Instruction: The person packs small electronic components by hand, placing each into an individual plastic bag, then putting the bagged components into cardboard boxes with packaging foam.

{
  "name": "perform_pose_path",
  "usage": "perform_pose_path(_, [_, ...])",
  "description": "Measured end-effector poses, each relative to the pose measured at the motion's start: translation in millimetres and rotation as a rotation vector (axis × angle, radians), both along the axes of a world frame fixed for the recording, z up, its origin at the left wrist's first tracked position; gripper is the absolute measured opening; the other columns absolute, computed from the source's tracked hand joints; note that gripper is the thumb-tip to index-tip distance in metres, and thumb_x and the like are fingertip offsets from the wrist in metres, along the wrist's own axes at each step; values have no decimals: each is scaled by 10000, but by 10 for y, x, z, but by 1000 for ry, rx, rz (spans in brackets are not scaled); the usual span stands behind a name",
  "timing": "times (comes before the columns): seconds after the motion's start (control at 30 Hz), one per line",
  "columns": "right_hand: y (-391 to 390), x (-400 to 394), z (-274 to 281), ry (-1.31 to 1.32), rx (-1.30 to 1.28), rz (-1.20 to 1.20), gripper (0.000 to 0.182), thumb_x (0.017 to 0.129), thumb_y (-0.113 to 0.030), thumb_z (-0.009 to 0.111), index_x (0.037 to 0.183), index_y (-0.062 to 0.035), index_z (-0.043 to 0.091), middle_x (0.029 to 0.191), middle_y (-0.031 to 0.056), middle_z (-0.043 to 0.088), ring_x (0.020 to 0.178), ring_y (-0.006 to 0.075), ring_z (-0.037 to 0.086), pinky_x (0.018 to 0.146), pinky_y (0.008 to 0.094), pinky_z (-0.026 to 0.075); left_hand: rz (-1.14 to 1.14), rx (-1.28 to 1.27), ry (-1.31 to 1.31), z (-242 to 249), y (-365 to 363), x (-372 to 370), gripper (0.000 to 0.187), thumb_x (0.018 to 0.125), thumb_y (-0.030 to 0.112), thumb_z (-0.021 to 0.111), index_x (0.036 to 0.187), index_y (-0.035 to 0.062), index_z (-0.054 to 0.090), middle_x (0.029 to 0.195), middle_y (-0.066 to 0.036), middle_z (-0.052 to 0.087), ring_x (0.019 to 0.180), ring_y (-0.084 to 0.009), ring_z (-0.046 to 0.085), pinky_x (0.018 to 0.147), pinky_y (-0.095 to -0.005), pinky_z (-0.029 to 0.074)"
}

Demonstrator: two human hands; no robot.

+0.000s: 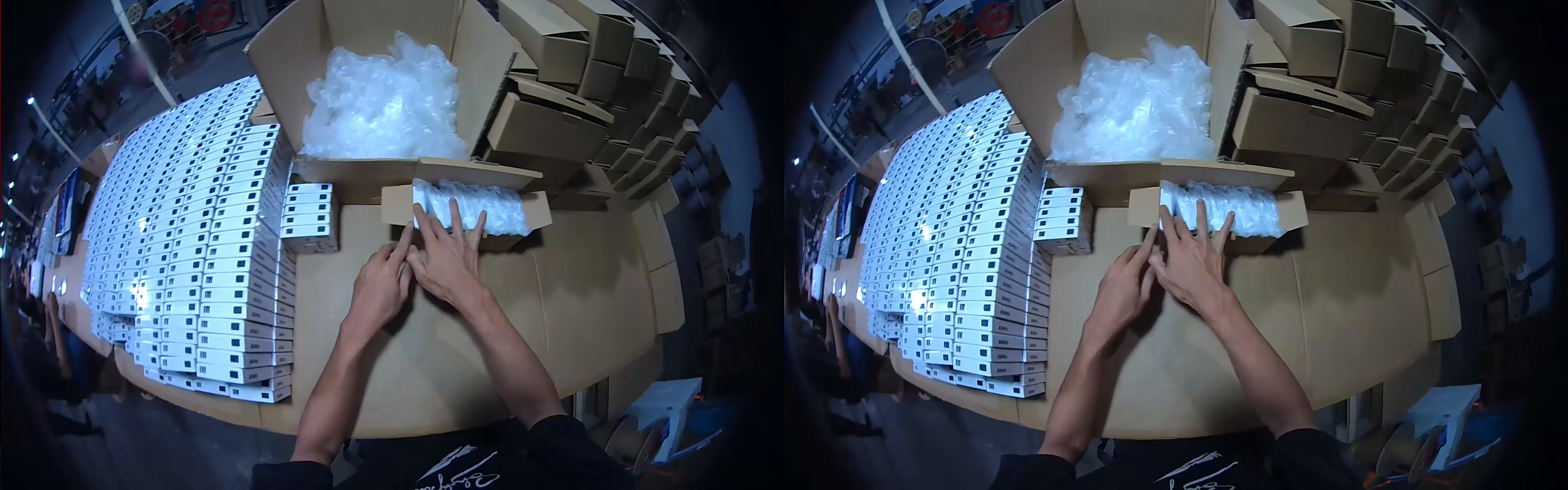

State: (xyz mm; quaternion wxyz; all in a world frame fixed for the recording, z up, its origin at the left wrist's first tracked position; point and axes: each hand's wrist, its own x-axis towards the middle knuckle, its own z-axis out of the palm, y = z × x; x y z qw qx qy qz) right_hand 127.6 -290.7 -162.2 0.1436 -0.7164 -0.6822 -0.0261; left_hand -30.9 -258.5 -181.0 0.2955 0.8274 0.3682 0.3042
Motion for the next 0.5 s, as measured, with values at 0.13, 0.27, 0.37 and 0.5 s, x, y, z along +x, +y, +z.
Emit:
perform_pose_path(0.13, [-16,-7,143,0,-73,2,760,920,-338,622,1575,-59,357,1520,151,499,1516,444,257,1169,777,55,115,226,-65,119,-51,-161,539,914,81,681,1434,82,540,1250,-205,612,1163,-389,594,1010,-462,479])
perform_pose_path(0.27, [18,-107,210,140,172,-62,649,881,-132,643,1497,-65,452,1394,170,548,1405,397,411,1167,729,184,351,371,-34,177,42,-544,506,849,15,684,1342,25,571,1305,-194,565,1241,-385,549,1053,-470,443])
perform_pose_path(0.37, [53,-292,280,214,329,59,602,851,-112,648,1438,-78,519,1374,151,547,1361,366,456,1161,673,253,400,360,45,145,149,-736,515,853,3,669,1354,-10,552,1350,-206,550,1315,-394,511,1094,-462,423])
perform_pose_path(0.5, [-2,-579,476,312,334,184,605,817,-93,676,1406,-75,537,1359,149,551,1340,354,480,1168,636,257,453,467,135,-10,164,-796,522,878,-22,653,1387,-12,540,1317,-216,562,1284,-409,524,1084,-483,426])
